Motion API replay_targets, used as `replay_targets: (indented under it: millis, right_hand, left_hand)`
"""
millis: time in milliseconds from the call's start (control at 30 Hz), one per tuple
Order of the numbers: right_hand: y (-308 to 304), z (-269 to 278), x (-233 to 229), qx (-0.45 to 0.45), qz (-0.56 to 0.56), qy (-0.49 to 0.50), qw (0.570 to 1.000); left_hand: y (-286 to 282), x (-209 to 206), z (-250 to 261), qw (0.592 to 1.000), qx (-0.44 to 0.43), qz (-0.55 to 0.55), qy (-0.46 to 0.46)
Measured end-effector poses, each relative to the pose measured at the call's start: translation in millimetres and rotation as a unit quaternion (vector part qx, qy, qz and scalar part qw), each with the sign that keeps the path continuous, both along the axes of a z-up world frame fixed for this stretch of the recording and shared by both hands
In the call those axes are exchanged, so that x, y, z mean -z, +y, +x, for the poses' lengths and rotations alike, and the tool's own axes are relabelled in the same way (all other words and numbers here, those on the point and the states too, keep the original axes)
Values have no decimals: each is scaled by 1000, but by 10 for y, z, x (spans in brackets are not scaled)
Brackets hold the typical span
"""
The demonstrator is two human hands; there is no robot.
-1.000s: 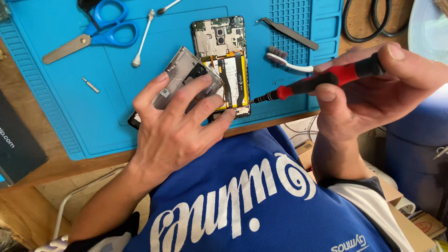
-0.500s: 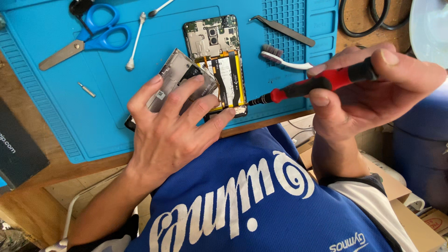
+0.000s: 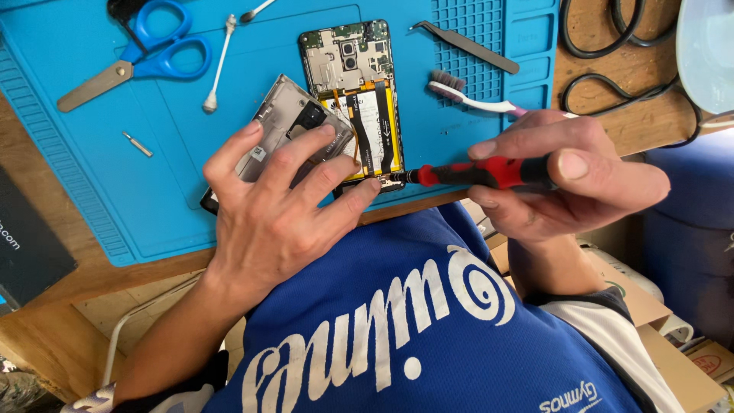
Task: The person uses a screwdriver and tweezers to remove screws and small components from a disassembled smartphone on a blue work mat. They handle the back cover and internal parts, placing removed screws on the mat.
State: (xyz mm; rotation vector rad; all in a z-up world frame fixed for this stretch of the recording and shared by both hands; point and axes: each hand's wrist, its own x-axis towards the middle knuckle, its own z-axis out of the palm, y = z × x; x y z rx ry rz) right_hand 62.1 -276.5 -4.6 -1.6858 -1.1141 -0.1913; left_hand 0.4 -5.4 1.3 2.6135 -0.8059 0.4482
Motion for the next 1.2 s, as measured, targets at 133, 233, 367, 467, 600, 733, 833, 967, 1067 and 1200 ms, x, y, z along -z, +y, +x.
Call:
replay_targets:
  millis: [133,233,367,467,600,733,833,967,1067,1200]
  right_hand:
    - [66,10,11,-11,32,24,999]
    - [45,20,8,-20,17,21,999]
    - [45,20,21,-19,17,18,1000]
    - [80,33,7,-20,26,7,999]
    - [104,53,-17,-22,20,-39,999]
    - [189,22,-117,-1,16,-84,996]
    - [201,-9,-205,-16,-4,-149,989]
    - [304,-159,-522,-2,-129,-56,990]
    - [405,-144,-583,-10,-167,-41,985]
    - [631,-152,-754,4,-187,83,979]
  left_hand:
    - [-5,-13,4,1000,-6,1,4]
    - [-3,-14,9,1000,-4,4,5]
    - [-7,-16,15,1000,-4,-2,12]
    - [-4,-10,11,1000,-3,-2,12]
    - [2,-8,11,1000,0,2,16]
    - [4,-3,13,1000,2,1,16]
    - [15,12,7,1000,5,-6,16]
    - [31,5,-5,999,5,-5,31]
    - [27,8,-5,1000,3,-9,28]
    - [23,11,-11,1000,-10,-26,14]
